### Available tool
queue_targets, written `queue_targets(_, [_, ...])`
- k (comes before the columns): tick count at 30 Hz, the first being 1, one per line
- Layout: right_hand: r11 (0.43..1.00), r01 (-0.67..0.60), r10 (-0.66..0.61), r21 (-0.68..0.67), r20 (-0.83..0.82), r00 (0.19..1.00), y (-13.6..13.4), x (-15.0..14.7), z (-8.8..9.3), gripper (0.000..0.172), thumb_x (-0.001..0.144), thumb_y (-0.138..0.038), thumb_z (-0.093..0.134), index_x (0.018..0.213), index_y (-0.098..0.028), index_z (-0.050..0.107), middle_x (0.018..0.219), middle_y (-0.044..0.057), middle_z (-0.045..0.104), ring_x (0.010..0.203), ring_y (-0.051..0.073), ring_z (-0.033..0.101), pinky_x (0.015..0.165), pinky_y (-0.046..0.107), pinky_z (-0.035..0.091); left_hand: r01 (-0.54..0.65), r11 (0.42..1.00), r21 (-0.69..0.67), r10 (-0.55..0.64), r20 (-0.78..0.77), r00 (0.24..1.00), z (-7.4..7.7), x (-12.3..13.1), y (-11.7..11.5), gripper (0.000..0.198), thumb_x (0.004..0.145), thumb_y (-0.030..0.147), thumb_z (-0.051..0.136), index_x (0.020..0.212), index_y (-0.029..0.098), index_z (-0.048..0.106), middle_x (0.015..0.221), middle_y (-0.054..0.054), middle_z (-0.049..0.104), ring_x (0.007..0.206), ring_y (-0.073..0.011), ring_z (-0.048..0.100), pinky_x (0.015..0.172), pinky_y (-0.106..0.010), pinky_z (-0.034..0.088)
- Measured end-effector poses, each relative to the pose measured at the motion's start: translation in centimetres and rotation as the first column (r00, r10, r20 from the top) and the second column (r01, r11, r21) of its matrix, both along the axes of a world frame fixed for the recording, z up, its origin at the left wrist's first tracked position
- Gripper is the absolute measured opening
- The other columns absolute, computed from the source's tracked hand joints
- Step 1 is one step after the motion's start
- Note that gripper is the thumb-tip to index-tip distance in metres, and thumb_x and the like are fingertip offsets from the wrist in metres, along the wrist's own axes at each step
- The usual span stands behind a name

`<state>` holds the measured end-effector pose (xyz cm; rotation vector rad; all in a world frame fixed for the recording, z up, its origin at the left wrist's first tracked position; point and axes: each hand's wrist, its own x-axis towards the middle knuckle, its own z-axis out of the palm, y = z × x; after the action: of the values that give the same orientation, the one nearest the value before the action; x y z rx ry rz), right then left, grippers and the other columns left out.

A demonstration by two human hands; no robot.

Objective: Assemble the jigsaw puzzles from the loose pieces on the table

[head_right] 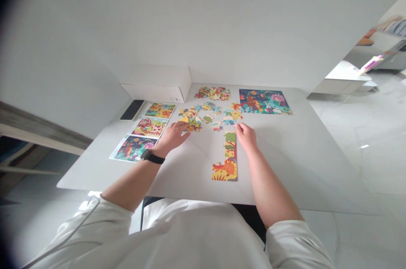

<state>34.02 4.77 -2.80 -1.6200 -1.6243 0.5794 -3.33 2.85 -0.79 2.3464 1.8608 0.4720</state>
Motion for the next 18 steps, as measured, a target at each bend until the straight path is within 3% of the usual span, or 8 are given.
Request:
queue_targets(3, [1.000,0.028,-0.028,-0.002,-0.016,0.999,0.3,0.0,-0.1,0.040,0.098,-0.057,0.053,0.094,-0.026,0.077,0.077,0.004,0.079,0.078,0.025,0.073,0.073,0.032,0.051,-0.004,1.000,-0.022,0.003,-0.065,0.998,0.3,1.3,0.8,0.042,0.099,0.041,0.062,0.137,0.028,0.076,0.145,-0.013,0.067,0.133,-0.0369,0.061,0.119,-0.053,0.048])
queue_targets(7, [0.996,0.081,-0.079,0.025,-0.054,0.995,1.0,0.0,-0.3,0.047,0.098,-0.063,0.048,0.096,-0.026,0.078,0.079,0.006,0.079,0.078,0.025,0.072,0.073,0.033,0.051,0.001,0.999,0.043,-0.001,-0.017,1.000,1.2,4.2,3.2,0.041,0.101,0.038,0.060,0.138,0.027,0.075,0.147,-0.013,0.066,0.135,-0.0359,0.060,0.118,-0.053,0.047])
queue_targets(13, [0.991,0.125,-0.118,0.042,-0.131,0.984,1.7,0.1,-0.3,0.056,0.097,-0.069,0.046,0.094,-0.023,0.077,0.077,0.006,0.077,0.074,0.024,0.069,0.072,0.032,0.049,0.150,0.989,-0.012,-0.151,-0.067,0.986,2.8,10.3,9.0,0.043,0.099,0.034,0.064,0.140,0.023,0.072,0.144,-0.011,0.071,0.134,-0.0318,0.062,0.120,-0.048,0.046])
queue_targets(18, [0.992,0.116,-0.105,0.050,-0.181,0.978,1.6,-0.1,-0.1,0.058,0.097,-0.071,0.044,0.093,-0.023,0.076,0.074,0.006,0.074,0.070,0.024,0.066,0.071,0.033,0.049,0.272,0.961,-0.051,-0.276,-0.136,0.951,2.2,14.7,13.9,0.039,0.099,0.026,0.063,0.137,0.022,0.072,0.140,-0.012,0.073,0.132,-0.0305,0.064,0.117,-0.045,0.047])
